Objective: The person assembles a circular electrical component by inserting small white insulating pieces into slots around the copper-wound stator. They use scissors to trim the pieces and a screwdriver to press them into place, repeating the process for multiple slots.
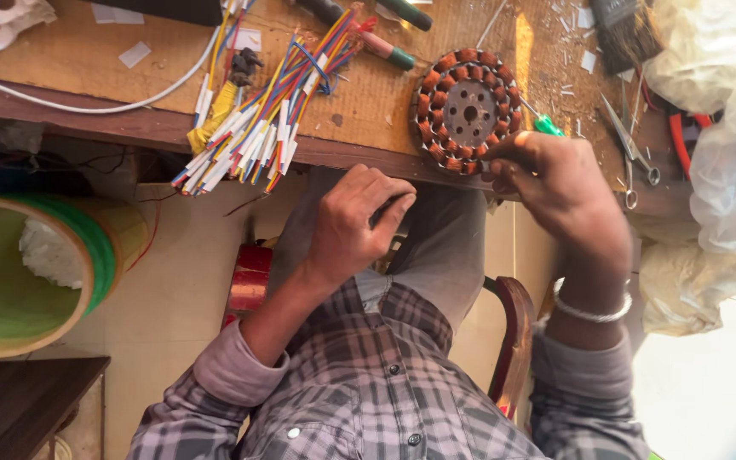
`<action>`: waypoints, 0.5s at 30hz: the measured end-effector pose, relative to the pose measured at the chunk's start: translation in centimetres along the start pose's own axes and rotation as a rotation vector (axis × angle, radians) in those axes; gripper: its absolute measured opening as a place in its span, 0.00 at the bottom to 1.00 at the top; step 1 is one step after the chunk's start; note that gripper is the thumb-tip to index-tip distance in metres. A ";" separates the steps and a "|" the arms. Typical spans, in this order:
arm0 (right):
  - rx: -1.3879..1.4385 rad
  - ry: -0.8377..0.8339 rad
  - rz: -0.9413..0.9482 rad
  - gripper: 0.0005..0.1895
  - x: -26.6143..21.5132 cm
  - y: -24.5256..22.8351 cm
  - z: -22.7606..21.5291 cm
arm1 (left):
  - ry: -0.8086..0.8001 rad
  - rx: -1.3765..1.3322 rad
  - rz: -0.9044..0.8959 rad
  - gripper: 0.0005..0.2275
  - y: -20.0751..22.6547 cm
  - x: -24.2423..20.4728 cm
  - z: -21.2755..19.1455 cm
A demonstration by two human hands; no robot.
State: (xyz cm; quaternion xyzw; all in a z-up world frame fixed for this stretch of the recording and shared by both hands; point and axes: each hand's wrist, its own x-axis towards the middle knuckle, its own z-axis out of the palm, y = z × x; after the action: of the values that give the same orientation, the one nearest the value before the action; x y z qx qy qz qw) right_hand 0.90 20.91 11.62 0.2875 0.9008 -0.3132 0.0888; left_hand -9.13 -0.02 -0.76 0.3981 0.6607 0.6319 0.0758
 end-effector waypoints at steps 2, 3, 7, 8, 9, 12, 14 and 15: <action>-0.127 -0.064 -0.030 0.11 0.9 0.3 -0.8 | -0.026 0.004 0.012 0.04 0.1 -0.5 -0.2; -0.187 -0.096 -0.048 0.11 1.3 0.3 -0.9 | -0.034 0.007 0.018 0.04 0.1 -0.5 -0.3; -0.115 -0.151 0.120 0.07 2.3 -0.1 -1.1 | -0.040 0.010 0.036 0.04 0.5 -0.5 -0.8; -0.097 -0.157 0.121 0.06 2.3 -0.3 -1.1 | -0.037 0.009 0.040 0.04 0.7 -0.6 -0.9; -0.081 -0.165 0.122 0.06 2.4 -0.4 -1.2 | -0.032 0.006 0.042 0.04 0.9 -0.7 -0.9; -0.256 -0.206 0.085 0.07 2.8 -0.9 -1.3 | -0.025 0.008 0.041 0.04 1.2 -0.1 -0.9; -0.347 -0.173 0.010 0.06 2.9 -1.0 -1.2 | -0.024 0.009 0.039 0.04 1.5 0.4 -0.7; -0.393 -0.159 -0.033 0.06 2.9 -1.0 -1.4 | -0.020 0.012 0.036 0.04 1.6 0.6 -0.7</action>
State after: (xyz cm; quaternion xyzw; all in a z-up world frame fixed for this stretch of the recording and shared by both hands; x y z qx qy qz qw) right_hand -2.04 22.48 12.21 0.2245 0.9392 -0.1547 0.2086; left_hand -9.29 -0.35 1.02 0.4168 0.6564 0.6250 0.0685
